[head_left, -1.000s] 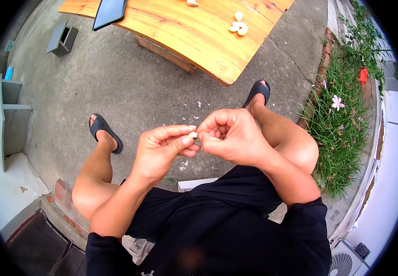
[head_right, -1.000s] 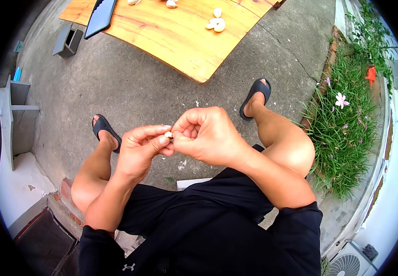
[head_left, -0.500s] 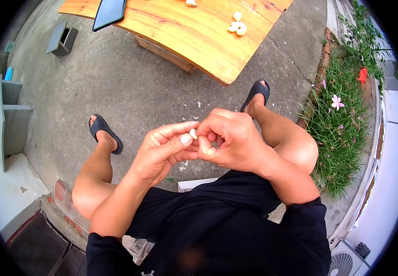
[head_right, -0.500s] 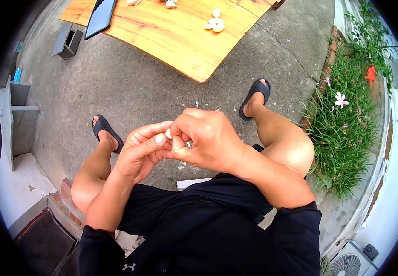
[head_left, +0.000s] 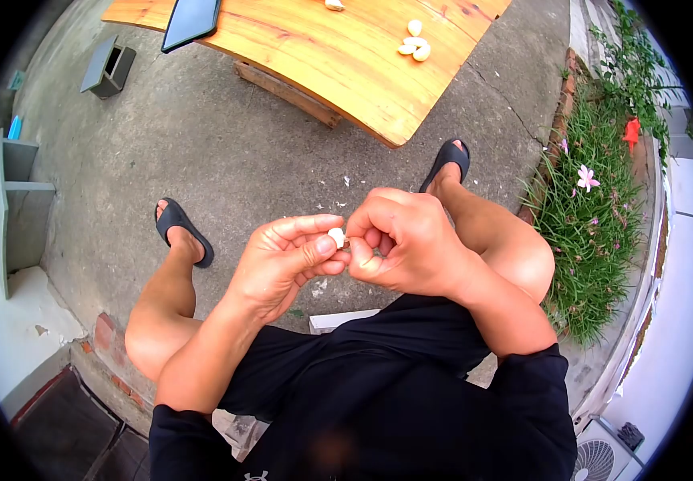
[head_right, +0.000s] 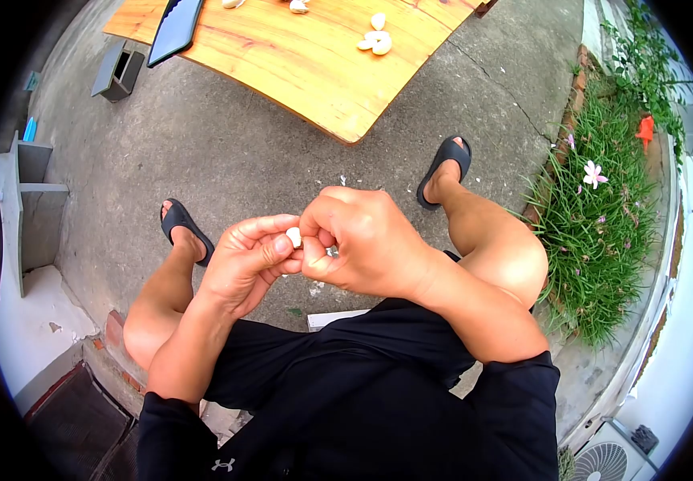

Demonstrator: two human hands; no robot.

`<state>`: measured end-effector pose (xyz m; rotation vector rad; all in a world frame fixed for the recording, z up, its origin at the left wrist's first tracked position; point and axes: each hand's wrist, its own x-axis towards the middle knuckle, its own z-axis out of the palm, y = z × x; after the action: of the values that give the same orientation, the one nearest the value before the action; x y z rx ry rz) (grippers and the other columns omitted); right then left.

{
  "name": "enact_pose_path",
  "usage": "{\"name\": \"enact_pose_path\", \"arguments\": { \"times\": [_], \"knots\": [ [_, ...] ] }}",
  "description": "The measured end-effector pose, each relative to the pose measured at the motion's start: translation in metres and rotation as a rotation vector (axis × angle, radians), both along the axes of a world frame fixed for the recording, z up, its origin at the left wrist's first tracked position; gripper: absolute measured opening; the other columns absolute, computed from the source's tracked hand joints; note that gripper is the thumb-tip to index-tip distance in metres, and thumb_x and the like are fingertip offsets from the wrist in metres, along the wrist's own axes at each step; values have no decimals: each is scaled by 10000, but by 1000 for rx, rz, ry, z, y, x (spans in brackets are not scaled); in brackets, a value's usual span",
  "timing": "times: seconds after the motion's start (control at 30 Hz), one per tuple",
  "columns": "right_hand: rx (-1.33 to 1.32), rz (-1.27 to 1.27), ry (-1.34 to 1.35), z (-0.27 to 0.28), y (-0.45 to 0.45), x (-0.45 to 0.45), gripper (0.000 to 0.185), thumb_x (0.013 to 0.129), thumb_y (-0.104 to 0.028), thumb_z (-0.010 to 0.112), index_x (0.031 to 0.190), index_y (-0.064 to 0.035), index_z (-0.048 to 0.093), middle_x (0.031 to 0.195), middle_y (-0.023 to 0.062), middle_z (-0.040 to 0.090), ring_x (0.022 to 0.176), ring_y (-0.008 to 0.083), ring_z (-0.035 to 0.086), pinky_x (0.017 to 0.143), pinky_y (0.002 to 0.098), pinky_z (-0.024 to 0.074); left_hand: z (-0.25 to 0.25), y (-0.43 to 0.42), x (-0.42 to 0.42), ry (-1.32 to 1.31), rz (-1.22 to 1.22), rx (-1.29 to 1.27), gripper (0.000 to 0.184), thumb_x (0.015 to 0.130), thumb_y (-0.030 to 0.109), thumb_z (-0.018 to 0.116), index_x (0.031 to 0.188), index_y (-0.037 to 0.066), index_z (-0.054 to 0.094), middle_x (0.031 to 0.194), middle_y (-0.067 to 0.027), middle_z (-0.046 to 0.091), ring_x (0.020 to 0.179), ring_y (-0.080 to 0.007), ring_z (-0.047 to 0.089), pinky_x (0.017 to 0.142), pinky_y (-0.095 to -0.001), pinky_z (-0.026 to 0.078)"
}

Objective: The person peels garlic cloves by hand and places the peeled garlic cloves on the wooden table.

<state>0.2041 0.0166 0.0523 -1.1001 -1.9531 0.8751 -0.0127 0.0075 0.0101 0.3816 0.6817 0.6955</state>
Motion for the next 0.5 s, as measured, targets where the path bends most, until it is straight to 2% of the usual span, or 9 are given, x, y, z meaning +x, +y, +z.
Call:
{"name": "enact_pose_path", "arguments": {
  "times": [0.03,0.13,0.23,0.37,0.5],
  "knots": [
    [-12,-4,5,1,1,1,139,744,10,739,791,-63,631,684,4,571,543,80,553,476,246,442,1,1,0,-2,-2,0,285,964,42,676,1245,-6,654,1085,-151,732,951,-212,739,837,-298,632],
    [-63,-41,-3,1,2,4,132,749,-61,761,798,-58,638,704,60,607,558,184,605,504,315,494,1,1,-1,-9,-5,-7,318,965,40,673,1275,-9,630,1095,-155,728,966,-224,738,838,-303,633],
    [-61,-99,-28,8,5,7,123,745,5,731,798,-52,637,690,-8,578,568,76,552,525,235,441,3,4,-3,-36,-5,-34,347,976,42,654,1314,-11,596,1134,-169,714,986,-247,736,842,-315,636],
    [-176,-173,-4,16,8,12,83,797,-20,732,785,-36,652,688,-2,588,571,85,552,564,232,434,5,6,-4,-82,-8,-79,368,1003,64,614,1358,-9,552,1192,-193,689,1001,-286,734,845,-333,638],
    [-183,-120,-169,17,9,17,64,822,-20,752,853,-17,696,746,29,635,628,85,568,621,227,468,4,6,-4,-116,-1,-119,322,1019,88,590,1324,-7,553,1209,-203,677,1016,-308,730,855,-340,637]
  ]
}}
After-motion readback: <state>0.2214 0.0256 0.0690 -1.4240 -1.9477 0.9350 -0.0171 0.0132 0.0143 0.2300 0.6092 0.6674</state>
